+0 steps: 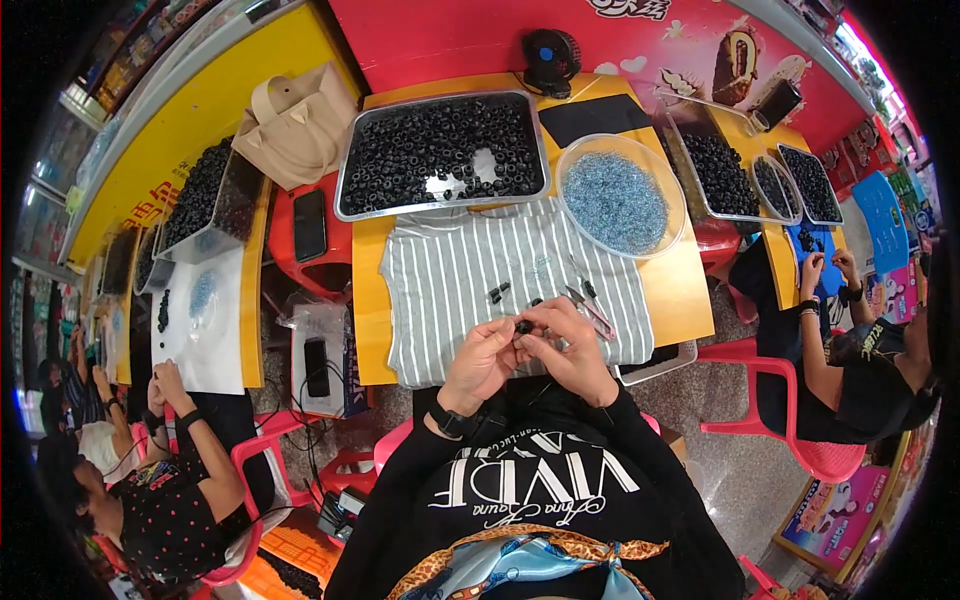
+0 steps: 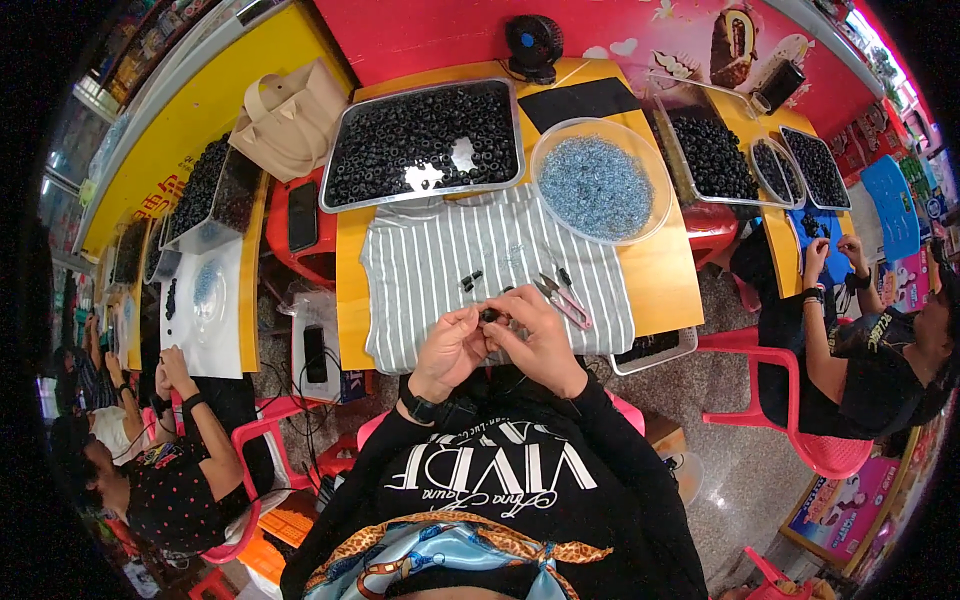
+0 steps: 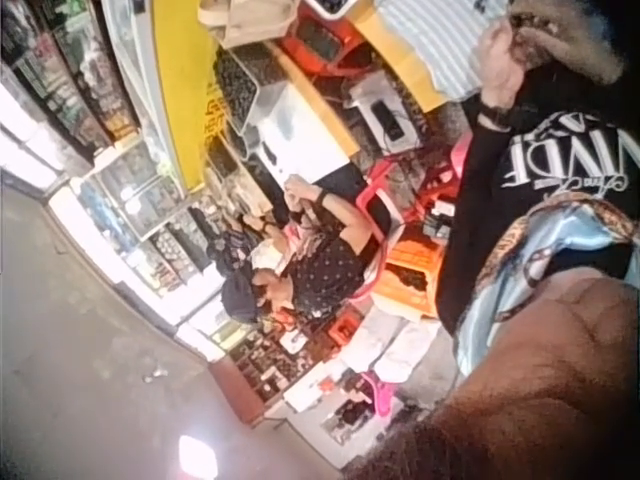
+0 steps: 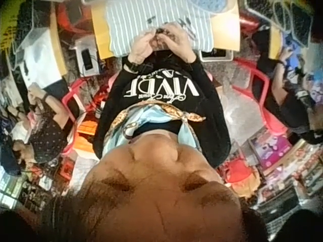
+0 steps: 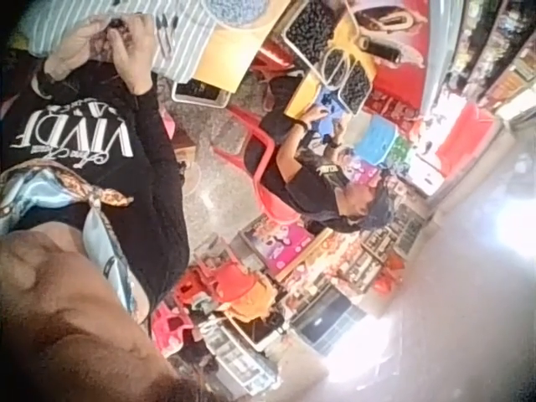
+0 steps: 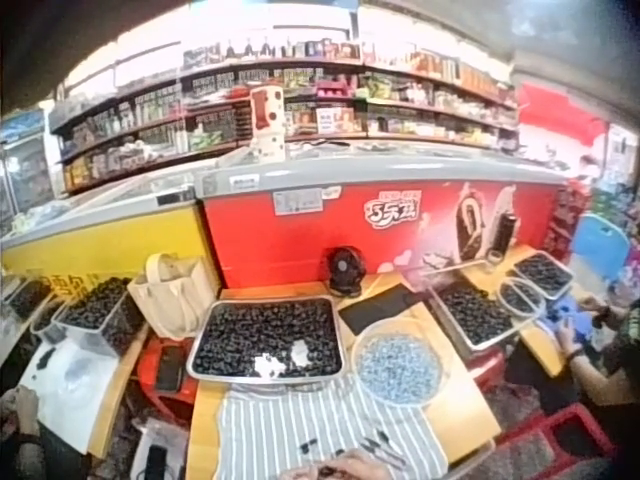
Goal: Sorting and inspecting small black plastic components at a workstation.
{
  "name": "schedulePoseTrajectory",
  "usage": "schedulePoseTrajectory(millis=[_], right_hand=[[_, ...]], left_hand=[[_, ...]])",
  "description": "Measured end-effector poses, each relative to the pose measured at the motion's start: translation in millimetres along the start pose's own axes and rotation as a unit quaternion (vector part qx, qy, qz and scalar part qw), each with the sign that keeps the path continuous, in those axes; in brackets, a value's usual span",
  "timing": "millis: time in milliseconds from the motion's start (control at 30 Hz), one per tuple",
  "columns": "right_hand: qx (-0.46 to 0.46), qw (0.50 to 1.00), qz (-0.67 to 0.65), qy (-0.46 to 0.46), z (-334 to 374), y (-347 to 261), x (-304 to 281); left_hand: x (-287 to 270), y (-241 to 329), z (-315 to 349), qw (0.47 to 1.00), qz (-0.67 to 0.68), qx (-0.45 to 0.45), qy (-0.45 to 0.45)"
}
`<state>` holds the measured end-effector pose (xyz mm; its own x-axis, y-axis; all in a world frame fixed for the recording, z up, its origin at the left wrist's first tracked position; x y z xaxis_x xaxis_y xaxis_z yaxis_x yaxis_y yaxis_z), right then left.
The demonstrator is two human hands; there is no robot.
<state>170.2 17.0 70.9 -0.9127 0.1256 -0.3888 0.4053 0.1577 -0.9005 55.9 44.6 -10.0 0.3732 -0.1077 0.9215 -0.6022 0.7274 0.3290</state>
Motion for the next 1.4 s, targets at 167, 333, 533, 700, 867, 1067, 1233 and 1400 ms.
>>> schedulePoseTrajectory(millis=[167,333,533,700,867,1067,1233,1400], right_hand=[[-0.087,0.989,0.115,0.043,-2.3,-5.4,-2.6],[-0.052,0.994,0.090,0.045,-2.1,-2.9,-0.9],[-0.072,0.992,0.068,0.083,-7.2,-10.5,-9.4],[0.031,0.998,0.047,0.042,-4.6,7.1,-15.1],[-0.051,0.985,0.161,0.043,-8.5,10.2,2.2],[-0.045,0.971,0.232,0.024,-12.4,9.0,5.2],[-0.052,0.965,0.255,0.026,-13.3,7.7,9.8],[-0.031,0.967,0.251,0.020,-12.4,9.2,11.4]], left_hand=[[4.8,0.6,0.2,1.000,-0.012,0.000,-0.020],[1.8,-1.1,0.5,1.000,-0.021,0.005,-0.017],[16.0,13.8,6.7,0.995,-0.072,0.058,0.025],[-2.6,46.5,16.3,0.949,-0.210,0.193,0.137],[-14.5,49.7,14.7,0.927,-0.224,0.250,0.168],[-17.6,43.6,9.2,0.937,-0.237,0.209,0.149],[-18.6,45.2,9.6,0.938,-0.241,0.214,0.130],[-18.3,44.2,7.4,0.942,-0.243,0.208,0.102]])
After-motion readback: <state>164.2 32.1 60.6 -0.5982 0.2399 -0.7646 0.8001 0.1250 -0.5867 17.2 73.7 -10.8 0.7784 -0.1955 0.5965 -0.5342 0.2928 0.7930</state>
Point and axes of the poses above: each hand's wrist, its own z-axis away from the middle knuckle, its own x-axis out of the palm, y = z × x, the point moved 7 cm from there along -z, towards the middle knuckle, and after that the axes turned 8 degrees about z, right-handed, at the moved point
